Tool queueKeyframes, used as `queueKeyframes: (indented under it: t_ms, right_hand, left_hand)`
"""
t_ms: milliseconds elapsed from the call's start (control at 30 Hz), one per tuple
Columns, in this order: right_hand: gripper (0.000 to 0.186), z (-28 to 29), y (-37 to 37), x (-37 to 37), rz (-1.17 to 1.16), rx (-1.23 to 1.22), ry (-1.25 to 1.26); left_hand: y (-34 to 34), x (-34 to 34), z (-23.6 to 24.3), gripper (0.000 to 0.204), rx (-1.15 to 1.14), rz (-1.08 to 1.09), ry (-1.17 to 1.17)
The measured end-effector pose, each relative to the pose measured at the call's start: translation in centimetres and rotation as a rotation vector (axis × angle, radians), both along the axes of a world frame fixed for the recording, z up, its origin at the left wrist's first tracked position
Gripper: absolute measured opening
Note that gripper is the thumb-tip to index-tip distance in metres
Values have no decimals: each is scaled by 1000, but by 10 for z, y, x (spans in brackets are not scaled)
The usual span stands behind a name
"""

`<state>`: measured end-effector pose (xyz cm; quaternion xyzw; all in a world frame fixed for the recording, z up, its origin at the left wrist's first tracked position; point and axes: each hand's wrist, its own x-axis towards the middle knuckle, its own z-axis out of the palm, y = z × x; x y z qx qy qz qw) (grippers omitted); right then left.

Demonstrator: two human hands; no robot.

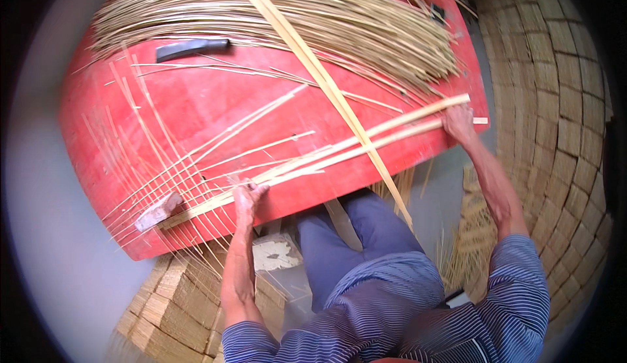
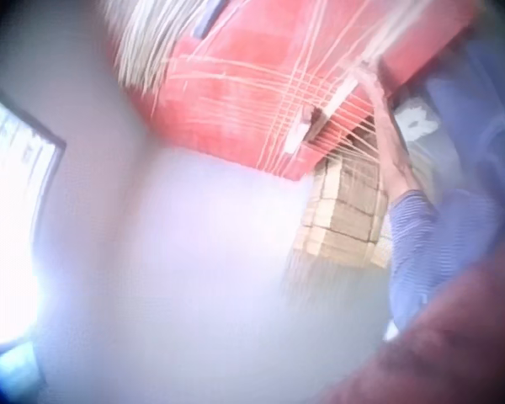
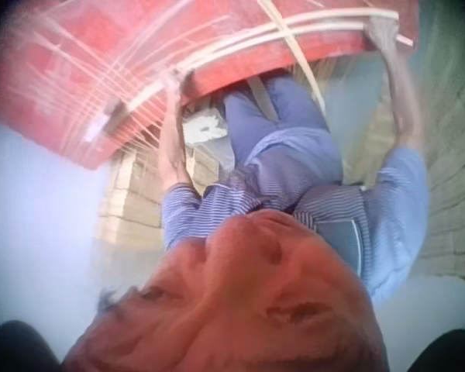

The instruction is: The person weaves thin bamboo strips by hand on a red work surface, interlacing them into a mat-like structure. The person repeatedly picks up strips, aligns them, and presses them into place.

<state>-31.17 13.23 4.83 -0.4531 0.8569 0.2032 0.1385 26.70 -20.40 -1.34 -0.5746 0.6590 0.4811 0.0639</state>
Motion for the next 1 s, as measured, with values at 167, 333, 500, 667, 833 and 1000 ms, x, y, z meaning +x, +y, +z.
queueKeyframes:
  t_ms: [167, 333, 500, 667, 833, 1000]
  right_hand:
    - [16, 12, -97, 77, -80, -690, -558]
    - [21, -30, -186, 156, -197, -526, -445]
    - [18, -49, -189, 156, -177, -498, -487]
    - [14, -27, -189, 167, -246, -413, -579]
    - [14, -41, -178, 157, -201, -497, -555]
    - [16, -20, -173, 135, -275, -486, -784]
  left_hand:
    - [2, -13, -3, 38, 20, 52, -24]
    - [1, -28, 21, 38, 20, 15, -82]
    - [-2, -22, 10, 39, 32, 42, -48]
    - [0, -24, 28, 39, 92, 73, -51]
    - [-2, -34, 29, 37, 98, 46, -58]
    - [-2, -23, 23, 38, -22, -31, -18]
